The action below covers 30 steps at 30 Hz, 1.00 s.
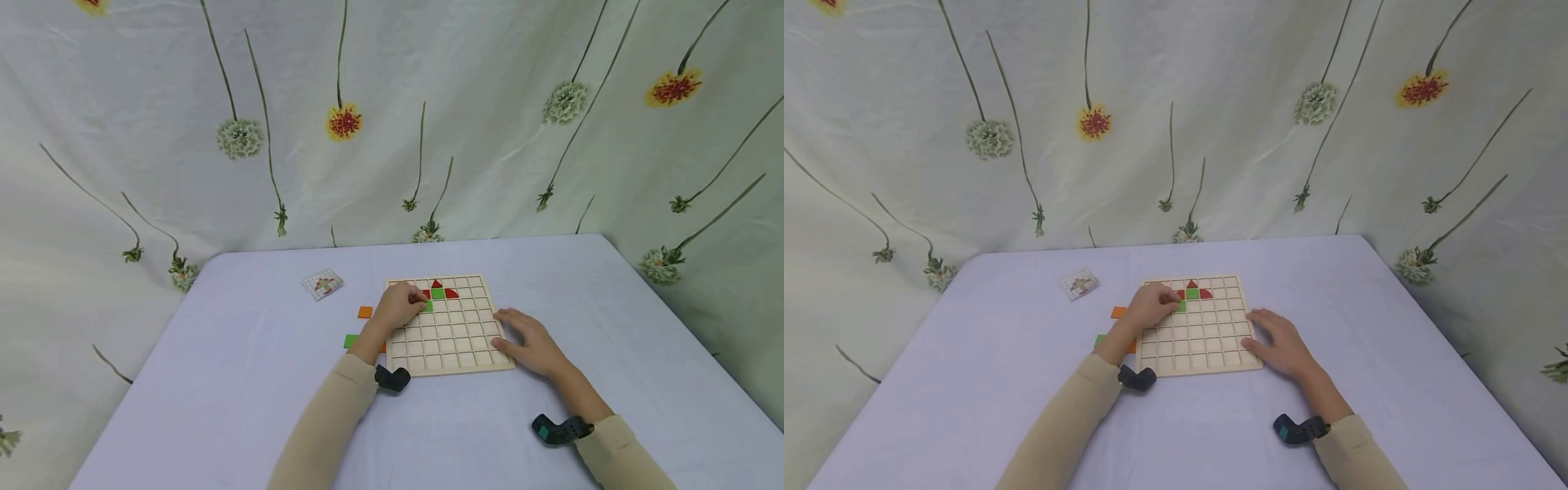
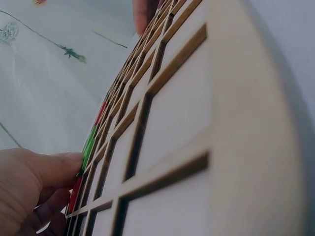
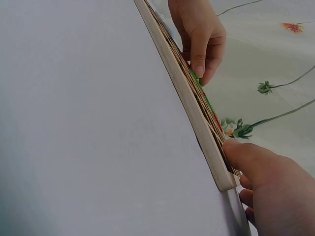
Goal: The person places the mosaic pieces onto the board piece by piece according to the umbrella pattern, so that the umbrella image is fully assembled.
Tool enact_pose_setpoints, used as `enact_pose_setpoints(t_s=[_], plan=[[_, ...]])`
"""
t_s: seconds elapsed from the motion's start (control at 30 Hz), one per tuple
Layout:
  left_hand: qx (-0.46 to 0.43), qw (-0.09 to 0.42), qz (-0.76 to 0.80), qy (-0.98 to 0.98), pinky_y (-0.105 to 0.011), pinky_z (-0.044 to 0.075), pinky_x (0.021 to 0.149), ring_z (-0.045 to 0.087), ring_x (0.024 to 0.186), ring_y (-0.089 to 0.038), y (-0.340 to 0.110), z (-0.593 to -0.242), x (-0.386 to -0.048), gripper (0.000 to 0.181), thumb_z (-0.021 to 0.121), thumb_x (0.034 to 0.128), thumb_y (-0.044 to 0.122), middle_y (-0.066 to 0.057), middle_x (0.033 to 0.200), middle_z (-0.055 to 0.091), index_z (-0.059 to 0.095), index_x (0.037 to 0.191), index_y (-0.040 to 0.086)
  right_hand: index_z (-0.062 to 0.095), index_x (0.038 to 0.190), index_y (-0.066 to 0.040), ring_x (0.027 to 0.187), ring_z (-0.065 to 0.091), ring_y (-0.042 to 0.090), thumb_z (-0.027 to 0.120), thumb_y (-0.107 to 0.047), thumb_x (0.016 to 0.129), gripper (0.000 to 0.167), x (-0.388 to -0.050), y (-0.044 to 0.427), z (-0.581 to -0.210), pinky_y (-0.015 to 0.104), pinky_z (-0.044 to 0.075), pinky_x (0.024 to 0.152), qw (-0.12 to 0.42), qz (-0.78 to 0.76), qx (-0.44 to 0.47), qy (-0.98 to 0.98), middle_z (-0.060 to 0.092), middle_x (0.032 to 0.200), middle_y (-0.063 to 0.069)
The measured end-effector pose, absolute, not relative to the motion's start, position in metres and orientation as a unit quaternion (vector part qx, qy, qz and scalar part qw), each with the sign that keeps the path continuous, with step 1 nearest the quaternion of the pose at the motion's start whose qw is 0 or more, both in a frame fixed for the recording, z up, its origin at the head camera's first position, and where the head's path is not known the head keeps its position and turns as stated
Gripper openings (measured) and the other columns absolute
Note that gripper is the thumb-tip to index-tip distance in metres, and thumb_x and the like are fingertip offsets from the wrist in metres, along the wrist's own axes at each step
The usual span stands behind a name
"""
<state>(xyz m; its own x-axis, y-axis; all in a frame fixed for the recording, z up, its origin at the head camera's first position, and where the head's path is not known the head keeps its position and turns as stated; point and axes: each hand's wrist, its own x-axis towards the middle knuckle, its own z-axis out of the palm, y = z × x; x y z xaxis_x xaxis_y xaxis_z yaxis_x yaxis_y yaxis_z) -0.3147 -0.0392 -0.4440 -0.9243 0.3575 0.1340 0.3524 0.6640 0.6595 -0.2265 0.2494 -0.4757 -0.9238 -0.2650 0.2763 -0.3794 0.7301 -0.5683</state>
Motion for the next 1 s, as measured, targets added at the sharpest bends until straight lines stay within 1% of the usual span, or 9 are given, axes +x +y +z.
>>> enact_pose_setpoints(t_s=[0.3, 0.5, 0.67, 0.83, 1.0], plan=[[0.189, 0.0, 0.367, 0.911, -0.033, 0.049, 0.077, 0.058, 0.085, -0.018, -0.04, -0.445, -0.311, 0.011, 0.069, 0.0922, 0.015, -0.002, 0.098, 0.065, 0.075, 0.099, 0.009, 0.054, 0.135, 0.002, 0.134, 0.037, 0.045, 0.067, -0.031, 0.091, 0.057, -0.224, 0.247, -0.473, 0.062, 0.027, 0.106, 0.085, 0.325, 0.173, -0.926, 0.048, 0.141, 0.024], [0.192, -0.013, 0.355, 0.915, -0.031, 0.048, 0.074, 0.056, 0.081, -0.016, -0.045, -0.444, -0.31, 0.011, 0.068, 0.0927, 0.015, -0.001, 0.094, 0.066, 0.075, 0.099, 0.01, 0.054, 0.135, 0.002, 0.133, 0.037, 0.045, 0.067, -0.031, 0.091, 0.056, -0.223, 0.247, -0.472, 0.062, 0.027, 0.106, 0.082, 0.324, 0.174, -0.926, 0.048, 0.141, 0.024], [0.189, -0.014, 0.347, 0.919, -0.032, 0.048, 0.074, 0.057, 0.082, -0.017, -0.056, -0.44, -0.309, 0.013, 0.067, 0.0937, 0.016, -0.002, 0.095, 0.066, 0.075, 0.102, 0.01, 0.054, 0.135, 0.002, 0.134, 0.037, 0.045, 0.067, -0.031, 0.091, 0.056, -0.223, 0.247, -0.473, 0.062, 0.026, 0.106, 0.081, 0.325, 0.173, -0.926, 0.048, 0.141, 0.024], [0.174, -0.012, 0.345, 0.922, -0.032, 0.049, 0.075, 0.056, 0.083, -0.018, -0.071, -0.436, -0.308, 0.012, 0.067, 0.0932, 0.016, -0.001, 0.094, 0.065, 0.074, 0.102, 0.011, 0.054, 0.135, 0.002, 0.134, 0.036, 0.046, 0.067, -0.031, 0.091, 0.056, -0.223, 0.248, -0.472, 0.062, 0.026, 0.106, 0.083, 0.326, 0.175, -0.925, 0.048, 0.141, 0.025], [0.149, -0.004, 0.35, 0.925, -0.03, 0.05, 0.072, 0.054, 0.084, -0.019, -0.089, -0.432, -0.304, 0.012, 0.068, 0.0925, 0.014, -0.002, 0.092, 0.063, 0.074, 0.102, 0.01, 0.053, 0.136, 0.003, 0.134, 0.036, 0.046, 0.066, -0.03, 0.092, 0.057, -0.224, 0.249, -0.471, 0.062, 0.026, 0.106, 0.081, 0.326, 0.177, -0.925, 0.048, 0.141, 0.024]])
